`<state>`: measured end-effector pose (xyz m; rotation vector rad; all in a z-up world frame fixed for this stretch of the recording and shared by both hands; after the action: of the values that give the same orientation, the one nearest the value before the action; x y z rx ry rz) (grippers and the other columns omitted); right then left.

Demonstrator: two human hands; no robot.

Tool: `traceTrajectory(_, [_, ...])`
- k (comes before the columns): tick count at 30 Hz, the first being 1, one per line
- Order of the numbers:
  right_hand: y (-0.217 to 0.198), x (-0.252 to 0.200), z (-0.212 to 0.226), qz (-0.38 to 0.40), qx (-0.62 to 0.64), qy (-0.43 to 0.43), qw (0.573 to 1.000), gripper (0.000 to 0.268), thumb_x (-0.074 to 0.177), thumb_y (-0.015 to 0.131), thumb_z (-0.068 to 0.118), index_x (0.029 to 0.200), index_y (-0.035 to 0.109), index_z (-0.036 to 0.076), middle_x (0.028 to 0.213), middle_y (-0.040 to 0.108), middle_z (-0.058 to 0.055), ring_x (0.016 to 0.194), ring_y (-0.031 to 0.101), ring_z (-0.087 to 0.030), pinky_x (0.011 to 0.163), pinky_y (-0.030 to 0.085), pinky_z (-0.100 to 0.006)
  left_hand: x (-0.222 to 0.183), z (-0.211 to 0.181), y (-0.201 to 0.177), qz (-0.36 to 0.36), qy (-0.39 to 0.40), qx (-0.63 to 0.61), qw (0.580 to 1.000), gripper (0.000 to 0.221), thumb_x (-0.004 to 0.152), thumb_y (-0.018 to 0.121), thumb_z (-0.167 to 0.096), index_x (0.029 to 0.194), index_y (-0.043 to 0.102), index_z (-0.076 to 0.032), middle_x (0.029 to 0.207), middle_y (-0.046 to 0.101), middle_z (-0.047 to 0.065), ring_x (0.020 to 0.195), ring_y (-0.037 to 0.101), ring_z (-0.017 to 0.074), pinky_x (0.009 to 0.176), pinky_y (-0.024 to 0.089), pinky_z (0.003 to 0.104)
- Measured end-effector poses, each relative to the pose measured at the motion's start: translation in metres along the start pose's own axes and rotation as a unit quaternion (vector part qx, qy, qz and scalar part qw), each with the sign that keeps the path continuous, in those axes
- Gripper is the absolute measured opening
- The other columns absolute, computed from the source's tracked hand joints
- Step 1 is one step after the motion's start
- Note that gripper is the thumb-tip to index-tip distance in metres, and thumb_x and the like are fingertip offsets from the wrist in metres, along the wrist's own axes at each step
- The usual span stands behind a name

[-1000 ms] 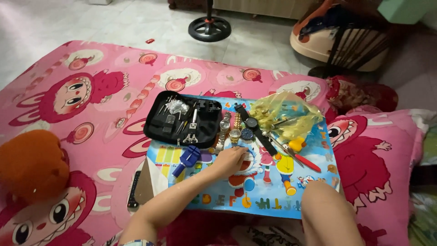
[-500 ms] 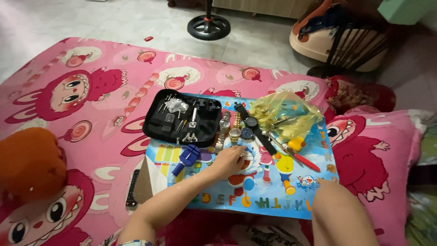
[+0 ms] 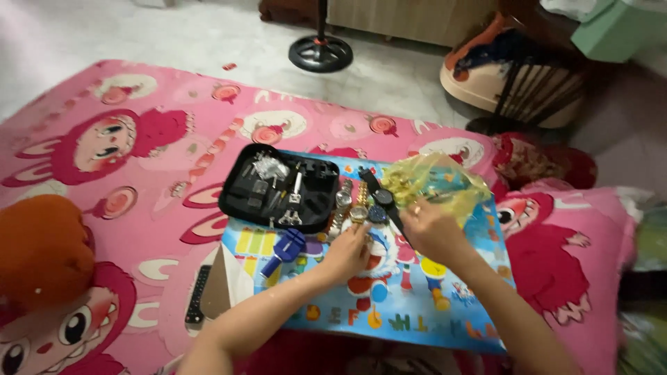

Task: The person sits on a bed with a watch repair kit on a board on their lap and works on several wristwatches. They use a small punch tool and hammer to work on watch bands and handles watch parts, picking up and setting down watches and tools one at a time.

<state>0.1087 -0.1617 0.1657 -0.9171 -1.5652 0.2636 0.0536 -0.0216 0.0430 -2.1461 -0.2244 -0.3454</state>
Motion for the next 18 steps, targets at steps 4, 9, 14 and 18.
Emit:
traceTrajectory(4, [0.075,-0.056,-0.005,0.238,-0.094,-0.054,0.965,0.010,0.081,0.062,0.009,0.090,0.065,0.014,0.089,0.061,-0.005,0.093,0.059,-0.025,0.067,0.050,-0.033,0.001,0.011,0.009,0.011,-0.002,0.044,0.999,0.035,0.088,0.062,-0.009,0.120,0.063,0.003,0.106,0.065,0.023,0.090,0.072,0.0417,0.069,0.062,0.045])
traceTrajectory(9, [0.080,-0.059,-0.001,0.309,-0.109,-0.068,0.942,0.018,0.084,0.067,0.007,0.102,0.069,0.009,0.103,0.069,-0.011,0.102,0.064,-0.027,0.075,0.055,-0.031,0.004,0.008,0.011,0.007,0.014,0.062,0.998,0.026,0.090,0.061,-0.009,0.114,0.065,-0.001,0.098,0.065,0.019,0.084,0.072,0.0385,0.063,0.062,0.043])
traceTrajectory(14, [0.093,-0.076,-0.003,0.291,-0.113,-0.083,0.947,0.024,0.093,0.063,0.011,0.116,0.067,0.007,0.102,0.069,-0.012,0.101,0.064,-0.027,0.078,0.054,-0.032,0.003,-0.010,-0.009,-0.012,0.038,0.081,0.996,0.012,0.099,0.062,-0.016,0.104,0.069,-0.008,0.087,0.066,0.013,0.080,0.072,0.0311,0.060,0.061,0.038])
traceTrajectory(18, [0.102,-0.097,-0.011,0.279,-0.098,-0.091,0.951,0.026,0.091,0.067,0.009,0.116,0.068,0.008,0.102,0.069,-0.011,0.100,0.064,-0.028,0.080,0.055,-0.031,0.000,-0.003,0.000,-0.036,0.048,0.077,0.995,0.013,0.101,0.061,-0.018,0.097,0.069,-0.008,0.084,0.068,0.013,0.078,0.073,0.0314,0.060,0.061,0.037])
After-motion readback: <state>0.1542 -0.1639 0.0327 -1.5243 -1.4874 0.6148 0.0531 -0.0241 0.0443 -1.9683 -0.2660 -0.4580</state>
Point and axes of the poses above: each hand's wrist, its own x-axis towards the middle knuckle, its own y-axis out of the palm, z = x × y, the point moved 8 cm from there along x, towards the middle knuckle
